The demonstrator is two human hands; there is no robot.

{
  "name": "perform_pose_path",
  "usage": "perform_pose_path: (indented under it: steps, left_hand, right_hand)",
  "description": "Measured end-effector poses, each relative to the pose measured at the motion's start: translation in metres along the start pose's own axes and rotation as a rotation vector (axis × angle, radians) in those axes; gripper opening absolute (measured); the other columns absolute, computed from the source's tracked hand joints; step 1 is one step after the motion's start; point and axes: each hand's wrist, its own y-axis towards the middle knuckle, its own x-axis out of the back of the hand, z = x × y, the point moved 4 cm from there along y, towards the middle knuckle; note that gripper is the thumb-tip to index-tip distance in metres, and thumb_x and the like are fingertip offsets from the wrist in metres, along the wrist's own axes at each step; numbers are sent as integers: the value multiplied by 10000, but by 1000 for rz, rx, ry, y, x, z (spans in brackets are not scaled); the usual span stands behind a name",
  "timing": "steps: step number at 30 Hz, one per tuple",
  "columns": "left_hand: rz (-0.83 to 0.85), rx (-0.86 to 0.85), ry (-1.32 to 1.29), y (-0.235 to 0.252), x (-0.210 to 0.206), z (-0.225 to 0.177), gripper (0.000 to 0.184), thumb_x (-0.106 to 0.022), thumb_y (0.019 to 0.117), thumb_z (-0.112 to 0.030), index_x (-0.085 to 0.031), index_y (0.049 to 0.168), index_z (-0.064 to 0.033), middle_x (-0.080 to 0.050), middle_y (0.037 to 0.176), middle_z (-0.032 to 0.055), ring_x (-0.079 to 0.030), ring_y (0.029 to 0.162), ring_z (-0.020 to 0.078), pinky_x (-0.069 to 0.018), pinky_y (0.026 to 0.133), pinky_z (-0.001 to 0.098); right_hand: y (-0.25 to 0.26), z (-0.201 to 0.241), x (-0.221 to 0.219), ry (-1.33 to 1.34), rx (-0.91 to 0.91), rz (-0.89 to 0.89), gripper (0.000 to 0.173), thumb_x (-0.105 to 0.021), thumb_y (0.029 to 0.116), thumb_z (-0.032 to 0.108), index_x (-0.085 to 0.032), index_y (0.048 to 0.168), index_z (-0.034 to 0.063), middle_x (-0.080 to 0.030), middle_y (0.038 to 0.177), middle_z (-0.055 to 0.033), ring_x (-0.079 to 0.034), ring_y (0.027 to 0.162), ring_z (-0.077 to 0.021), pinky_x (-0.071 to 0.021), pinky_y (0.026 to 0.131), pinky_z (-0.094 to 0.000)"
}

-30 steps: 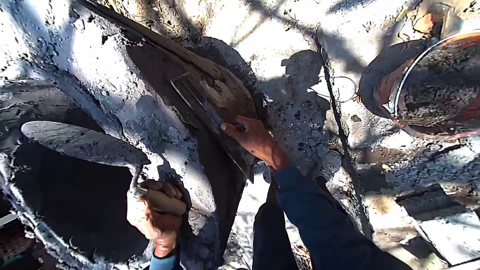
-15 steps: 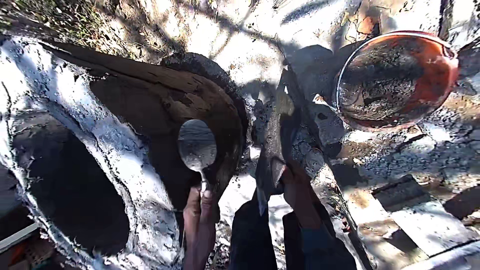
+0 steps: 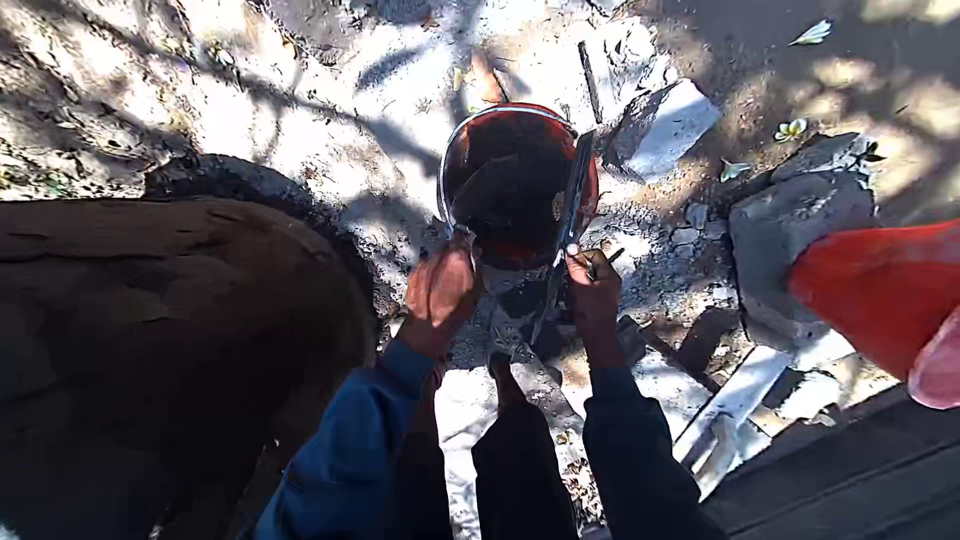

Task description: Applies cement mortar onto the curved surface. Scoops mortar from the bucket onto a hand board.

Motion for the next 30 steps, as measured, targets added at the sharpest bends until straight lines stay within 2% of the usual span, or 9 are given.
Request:
perform_pose_path:
  steps: [4, 7, 10, 16, 21, 23, 25, 27, 30]
  left_hand:
    - [136, 26, 372, 95, -48, -43, 335, -484, 1039, -98, -563, 1305, 89, -614, 1220, 320, -660, 1046, 486, -555, 816, 603]
    - [283, 106, 427, 117, -60, -58, 260, -560, 993, -76, -648, 1207, 44, -635, 1230, 290, -637, 1116, 471, -541, 845, 610]
    - [334, 69, 490, 112, -64, -63, 261, -552, 1005, -126, -647, 1202, 18, -648, 1212, 266, -653, 1089, 457, -550, 813, 599]
    - [206, -169, 88, 94, -84, -40, 369, -646, 984, -221, -657, 1246, 37, -649, 1263, 263, -603, 1224, 418, -453, 1049, 571]
    - [331, -94, -33, 114, -88, -28, 368, -578, 1029, -241, -648, 1147, 100, -641, 1191, 297, -600, 1182, 426, -447, 1026, 566]
    - [333, -63, -112, 114, -84, -25, 408, -547, 1053, -319, -666, 1124, 65, -665, 1115, 265, -643, 1076, 390, -483, 966, 559]
    - [293, -94, -227, 112, -84, -18, 389, -526, 1061, -366, -685, 999, -17, -642, 855, 152, -627, 762, 274, -516, 746, 485]
    - [333, -117, -380, 106, -85, -9, 396, -502, 1075, -372, -667, 901, -57, -558, 657, 72, -534, 526, 189, -482, 533, 392]
    - [441, -141, -637, 85, -81, -8, 402, -464, 1088, -352, -590, 823, -78, -471, 551, 42, -435, 400, 149, -384, 387, 292]
  right_hand:
    - [33, -14, 16, -126, -62, 14, 494, -576, 1007, 552, -646, 1017, 63, -572, 720, -117, -562, 620, -268, -479, 601, -514]
    - [39, -23, 13, -38, -79, 34, 483, -563, 998, 590, -629, 958, 114, -492, 620, -36, -473, 486, -167, -436, 475, -384]
    - [37, -36, 9, 118, -81, 63, 464, -566, 1000, 583, -620, 954, 125, -486, 603, -30, -444, 427, -149, -427, 412, -343]
    - [39, -39, 5, 231, -86, 91, 393, -576, 1030, 478, -612, 969, 92, -483, 624, -25, -451, 455, -134, -429, 437, -319]
    - [41, -44, 5, 304, -89, 123, 314, -577, 1043, 417, -613, 983, 111, -475, 624, 1, -433, 452, -97, -422, 435, -270]
    - [41, -44, 5, 337, -88, 124, 303, -586, 1040, 407, -613, 953, 118, -469, 608, 10, -416, 436, -87, -406, 417, -259]
    - [43, -47, 7, 418, -112, 156, 296, -567, 1047, 415, -583, 921, 148, -428, 597, 27, -380, 420, -72, -388, 400, -236]
    - [46, -55, 11, 601, -164, 206, 293, -503, 1079, 395, -584, 914, 167, -427, 564, 43, -374, 388, -51, -398, 373, -207]
    - [44, -66, 18, 871, -282, 215, 386, -345, 1100, 426, -624, 964, 196, -541, 578, 53, -448, 400, -32, -434, 387, -195]
